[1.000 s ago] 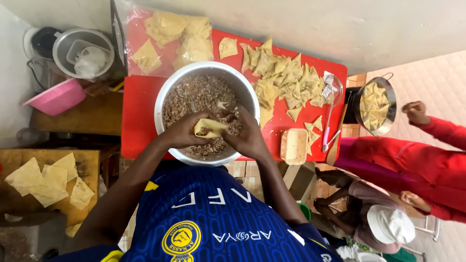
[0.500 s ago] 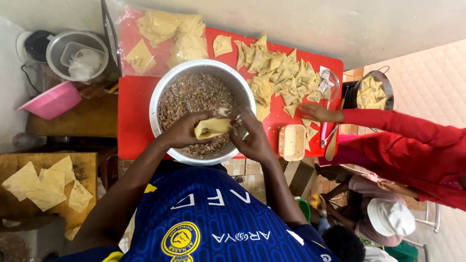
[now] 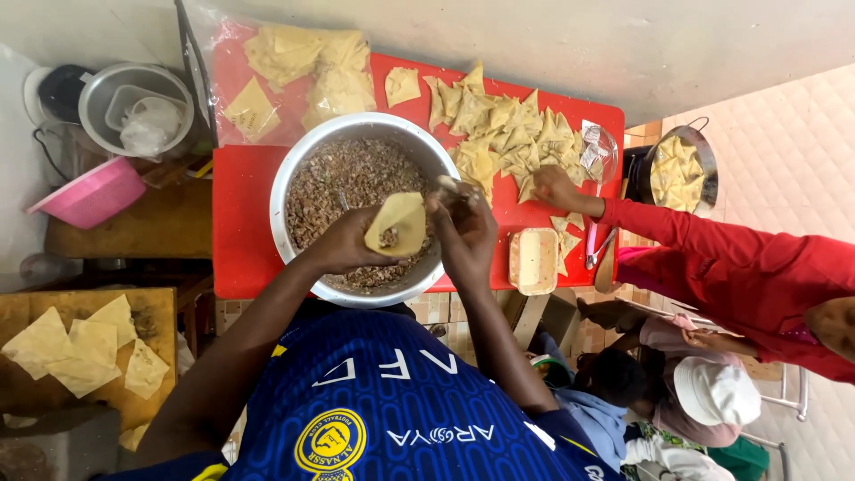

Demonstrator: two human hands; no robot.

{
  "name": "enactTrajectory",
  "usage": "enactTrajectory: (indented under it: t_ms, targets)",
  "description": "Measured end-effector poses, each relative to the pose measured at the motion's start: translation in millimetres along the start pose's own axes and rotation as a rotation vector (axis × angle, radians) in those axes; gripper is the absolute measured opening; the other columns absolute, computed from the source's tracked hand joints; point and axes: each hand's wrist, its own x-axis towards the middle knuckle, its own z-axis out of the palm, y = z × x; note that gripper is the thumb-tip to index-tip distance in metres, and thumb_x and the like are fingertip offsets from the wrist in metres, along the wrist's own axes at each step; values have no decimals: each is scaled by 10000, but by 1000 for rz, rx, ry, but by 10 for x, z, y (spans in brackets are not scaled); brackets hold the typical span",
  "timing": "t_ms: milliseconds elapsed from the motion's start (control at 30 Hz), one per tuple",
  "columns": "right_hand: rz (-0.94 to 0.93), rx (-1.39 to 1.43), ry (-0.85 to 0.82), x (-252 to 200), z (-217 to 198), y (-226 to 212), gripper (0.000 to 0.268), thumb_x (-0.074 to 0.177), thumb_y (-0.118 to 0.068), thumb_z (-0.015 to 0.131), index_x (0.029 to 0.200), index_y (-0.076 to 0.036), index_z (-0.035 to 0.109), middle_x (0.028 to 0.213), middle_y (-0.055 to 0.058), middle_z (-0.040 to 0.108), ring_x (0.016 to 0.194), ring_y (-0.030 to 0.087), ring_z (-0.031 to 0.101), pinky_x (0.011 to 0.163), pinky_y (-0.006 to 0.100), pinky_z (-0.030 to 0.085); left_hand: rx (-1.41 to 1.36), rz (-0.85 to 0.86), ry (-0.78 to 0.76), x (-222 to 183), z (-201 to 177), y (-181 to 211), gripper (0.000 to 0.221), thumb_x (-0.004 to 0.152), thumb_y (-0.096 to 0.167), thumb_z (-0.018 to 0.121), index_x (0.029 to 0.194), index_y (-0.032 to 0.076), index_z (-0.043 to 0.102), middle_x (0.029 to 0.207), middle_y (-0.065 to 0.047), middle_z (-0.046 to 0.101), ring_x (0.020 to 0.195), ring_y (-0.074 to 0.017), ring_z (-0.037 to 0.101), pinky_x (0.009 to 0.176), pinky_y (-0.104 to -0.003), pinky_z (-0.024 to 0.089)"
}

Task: Filling and folding dough wrappers to create triangular samosas at a food preparation table

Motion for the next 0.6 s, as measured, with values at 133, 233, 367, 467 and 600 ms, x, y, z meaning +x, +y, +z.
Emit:
enactTrajectory:
  t_ms: [133, 233, 367, 467, 600]
  targets:
    - [-38, -61, -76, -40, -124, -247, 225, 1030, 95, 747, 1246, 36, 723, 954, 145, 702, 873, 231, 713, 817, 407, 633, -17, 5, 76, 76, -46, -319, 587, 819, 102, 1025, 1315, -38, 743, 1079, -250, 803, 928, -405, 767, 918, -560, 590]
    - [-89, -175, -291, -57, -196, -320, 207, 909, 118, 741, 1053, -6, 823, 743, 134, 735, 629, 209, 676, 615, 375, 571, -15, -14, 113, 103, -8, -271, 616, 820, 153, 1035, 1344, 10, 747, 1122, -185, 823, 1012, -312, 756, 961, -505, 586]
    - [-59, -440, -346, -78, -77, -473, 390, 873, 40, 733, 1255, -22, 779, 654, 222, 686, 571, 402, 683, 569, 478, 529, -122, -27, 146, 204, 19, -286, 516, 788, 107, 1038, 1244, 50, 803, 1054, -118, 856, 949, -194, 764, 886, -357, 618]
    - [-52, -683, -373, -92, -100, -255, 514, 844, -49, 748, 1356, -28, 719, 686, 289, 708, 639, 560, 719, 600, 633, 541, -188, -32, 122, 268, 51, -433, 483, 786, 81, 1025, 1221, 49, 818, 1051, -122, 863, 934, -207, 773, 867, -361, 627]
    - [11, -644, -427, -91, -104, -182, 539, 868, -8, 702, 1403, -70, 735, 849, 181, 855, 485, 324, 735, 585, 445, 646, -376, -65, 114, 278, 148, -518, 437, 819, 45, 1013, 1218, 37, 837, 1058, -160, 872, 910, -240, 807, 858, -375, 657]
